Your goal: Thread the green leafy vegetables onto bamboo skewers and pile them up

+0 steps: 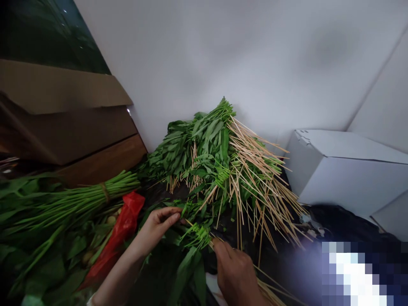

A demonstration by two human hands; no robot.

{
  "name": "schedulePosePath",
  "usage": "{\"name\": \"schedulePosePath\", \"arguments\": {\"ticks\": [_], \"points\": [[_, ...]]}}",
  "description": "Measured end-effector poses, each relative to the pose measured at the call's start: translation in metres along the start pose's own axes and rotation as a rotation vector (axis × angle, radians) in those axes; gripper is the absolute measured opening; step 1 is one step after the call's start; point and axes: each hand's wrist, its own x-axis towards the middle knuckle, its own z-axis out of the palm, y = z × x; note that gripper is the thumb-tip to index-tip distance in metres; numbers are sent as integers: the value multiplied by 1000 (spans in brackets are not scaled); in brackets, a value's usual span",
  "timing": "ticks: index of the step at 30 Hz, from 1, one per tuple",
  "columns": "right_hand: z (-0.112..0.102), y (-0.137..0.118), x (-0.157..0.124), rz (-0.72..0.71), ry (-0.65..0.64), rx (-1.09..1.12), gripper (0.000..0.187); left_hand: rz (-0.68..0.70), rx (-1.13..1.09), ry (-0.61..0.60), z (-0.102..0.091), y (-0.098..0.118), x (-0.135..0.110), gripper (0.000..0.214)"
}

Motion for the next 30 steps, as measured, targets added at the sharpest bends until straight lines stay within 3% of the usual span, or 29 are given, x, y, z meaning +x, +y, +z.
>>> {"name": "schedulePosePath", "arguments": {"ticks": [18, 30], "points": [[2, 2, -2, -11, -51, -45, 35, -20, 38, 30, 4, -1, -4, 21], [6, 2, -7, -30, -39, 10, 39, -119, -110, -135, 3, -2, -5, 25]]}}
